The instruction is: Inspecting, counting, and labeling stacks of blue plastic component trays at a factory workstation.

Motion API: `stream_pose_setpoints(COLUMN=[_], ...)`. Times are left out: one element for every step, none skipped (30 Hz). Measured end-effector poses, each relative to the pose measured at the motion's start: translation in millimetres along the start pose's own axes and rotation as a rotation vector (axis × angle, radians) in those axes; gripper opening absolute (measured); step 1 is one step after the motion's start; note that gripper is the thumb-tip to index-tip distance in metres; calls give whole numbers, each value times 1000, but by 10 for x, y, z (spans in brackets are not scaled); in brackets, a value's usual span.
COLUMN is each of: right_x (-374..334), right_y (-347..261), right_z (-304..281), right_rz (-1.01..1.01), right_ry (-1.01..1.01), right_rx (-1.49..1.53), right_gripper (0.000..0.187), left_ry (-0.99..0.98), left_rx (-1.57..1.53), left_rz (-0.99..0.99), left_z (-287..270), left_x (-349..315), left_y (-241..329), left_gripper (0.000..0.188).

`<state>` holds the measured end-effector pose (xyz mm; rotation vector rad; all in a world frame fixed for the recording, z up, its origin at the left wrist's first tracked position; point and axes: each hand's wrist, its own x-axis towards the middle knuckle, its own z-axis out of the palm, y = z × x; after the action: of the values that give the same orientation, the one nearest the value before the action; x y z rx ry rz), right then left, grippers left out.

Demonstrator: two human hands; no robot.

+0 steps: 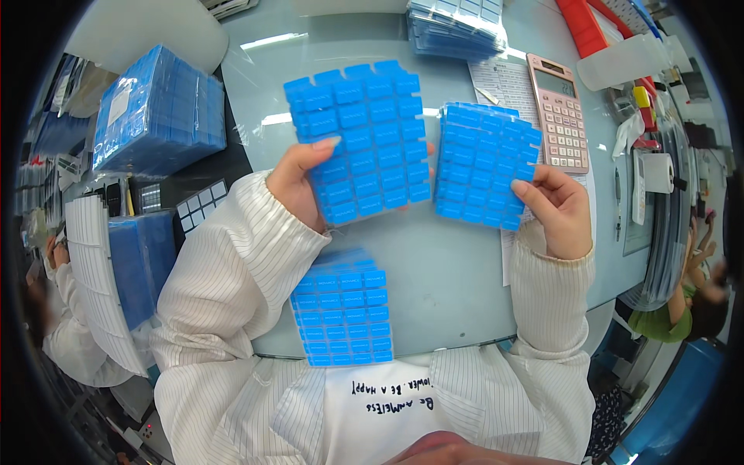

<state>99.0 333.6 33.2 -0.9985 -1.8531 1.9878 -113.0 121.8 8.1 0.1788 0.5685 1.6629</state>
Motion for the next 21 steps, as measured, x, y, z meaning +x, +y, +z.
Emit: stream_pose_setpoints(right_x=[8, 20, 13, -7, -20, -25, -30, -40, -51, -63, -81, -108, -138, -153, -143, -135, -129, -124, -101, -59, -27], right_y=[12, 23, -4, -58, -91, -94, -94, -98, -87, -63, -41, -41, -52, -61, -67, -43, -7, 8, -9, -30, -46], right_z=[-20, -22, 12, 79, 133, 159, 179, 200, 240, 295, 347, 405, 461, 490, 487, 462, 415, 363, 303, 226, 164], right_rz=[-23, -45, -45, -176, -309, -309, -358, -407, -407, -359, -306, -305, -137, 30, 28, 28, -6, -40, -41, -56, -70], right_ry=[77, 149, 148, 244, 340, 339, 346, 355, 357, 162, -28, -26, -105, -184, -195, -195, -128, -60, -63, 15, 93], right_rx=[-147, -292, -291, -685, -1078, -1078, -964, -852, -852, -623, -390, -389, -287, -186, -184, -184, -87, 10, 9, 18, 27], right_gripper=[21, 23, 23, 25, 28, 28, 29, 31, 31, 26, 22, 22, 17, 13, 9, 9, 9, 10, 10, 13, 16], left_ry=[149, 302, 304, 331, 356, 357, 358, 355, 353, 348, 344, 343, 319, 295, 295, 344, 396, 398, 272, 145, 73], left_rx=[47, 96, 96, 179, 263, 263, 327, 392, 392, 498, 604, 605, 672, 737, 737, 681, 624, 623, 382, 143, 80], left_rz=[37, 78, 79, 49, 20, 20, -9, -39, -40, -54, -70, -73, -111, -147, -147, -115, -82, -80, -67, -53, -26], left_z=[19, 33, 59, 97, 121, 129, 135, 143, 149, 155, 159, 179, 213, 229, 215, 185, 159, 116, 58, 28, 67], left_x=[-20, -41, -42, -32, -19, -12, -7, -1, -6, -16, -22, -25, -30, -40, -46, -51, -62, -56, -37, -12, 4], left_y=[-7, -8, -9, -16, -23, -33, -41, -44, -51, -62, -74, -61, -32, -21, -45, -88, -120, -115, -84, -58, -24], left_gripper=[65, 65, 65, 65, 65, 65, 68, 70, 70, 72, 73, 73, 76, 78, 78, 76, 73, 73, 70, 67, 63])
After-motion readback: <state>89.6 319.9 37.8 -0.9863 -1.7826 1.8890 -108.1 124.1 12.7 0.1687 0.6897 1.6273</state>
